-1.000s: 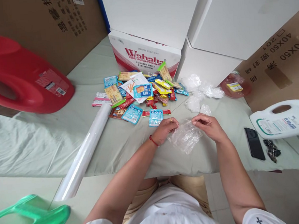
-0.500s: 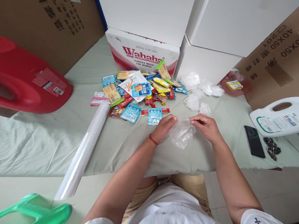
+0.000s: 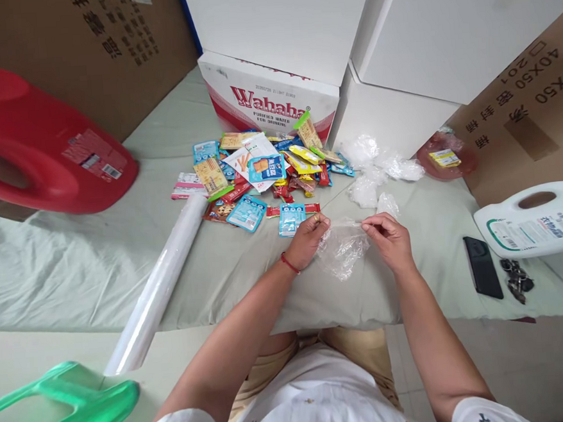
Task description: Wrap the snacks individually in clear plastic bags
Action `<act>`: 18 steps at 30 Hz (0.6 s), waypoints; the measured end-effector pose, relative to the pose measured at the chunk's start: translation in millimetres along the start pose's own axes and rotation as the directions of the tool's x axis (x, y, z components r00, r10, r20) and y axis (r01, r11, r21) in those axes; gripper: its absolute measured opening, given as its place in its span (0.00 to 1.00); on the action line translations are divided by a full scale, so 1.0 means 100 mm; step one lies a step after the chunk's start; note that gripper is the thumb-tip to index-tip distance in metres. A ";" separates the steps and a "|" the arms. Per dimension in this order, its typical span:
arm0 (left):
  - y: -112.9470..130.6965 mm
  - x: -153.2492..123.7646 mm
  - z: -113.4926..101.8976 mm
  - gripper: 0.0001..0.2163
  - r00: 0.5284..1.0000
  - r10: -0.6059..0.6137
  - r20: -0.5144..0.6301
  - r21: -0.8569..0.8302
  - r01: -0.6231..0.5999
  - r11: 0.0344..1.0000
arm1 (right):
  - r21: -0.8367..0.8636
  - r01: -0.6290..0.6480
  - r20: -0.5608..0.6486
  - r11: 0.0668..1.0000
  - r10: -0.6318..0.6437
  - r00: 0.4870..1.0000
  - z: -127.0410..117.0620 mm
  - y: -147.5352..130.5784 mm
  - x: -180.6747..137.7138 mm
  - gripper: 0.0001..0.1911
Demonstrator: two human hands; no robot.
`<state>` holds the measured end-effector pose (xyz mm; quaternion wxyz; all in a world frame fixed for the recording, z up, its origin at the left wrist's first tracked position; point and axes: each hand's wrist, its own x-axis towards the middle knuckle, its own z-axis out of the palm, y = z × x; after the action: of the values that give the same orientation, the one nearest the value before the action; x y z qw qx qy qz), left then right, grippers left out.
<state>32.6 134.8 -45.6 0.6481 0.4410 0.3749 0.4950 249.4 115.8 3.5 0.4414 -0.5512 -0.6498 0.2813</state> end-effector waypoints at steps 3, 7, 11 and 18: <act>0.01 -0.01 0.01 0.23 1.000 -0.007 -0.002 -0.018 0.007 1.000 | 0.012 0.013 0.034 1.000 -0.013 0.999 0.00 -0.06 0.01 0.11; 0.05 -0.03 0.03 0.23 1.000 -0.029 0.007 -0.053 0.030 0.998 | -0.046 0.036 0.064 0.998 -0.033 0.997 0.05 -0.19 0.07 0.16; 0.08 -0.03 0.04 0.22 0.999 -0.045 0.024 -0.093 0.047 0.995 | -0.064 0.065 0.088 0.996 -0.059 0.994 0.11 -0.25 0.12 0.10; 0.16 -0.03 0.04 0.26 0.992 -0.093 0.087 -0.179 0.107 0.978 | 0.070 0.097 0.275 0.993 -0.113 0.955 0.08 -0.27 0.09 0.10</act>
<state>30.7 132.8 -29.1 0.7242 0.3793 0.3237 0.4764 229.7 119.1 25.6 0.3753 -0.4584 -0.7255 0.3503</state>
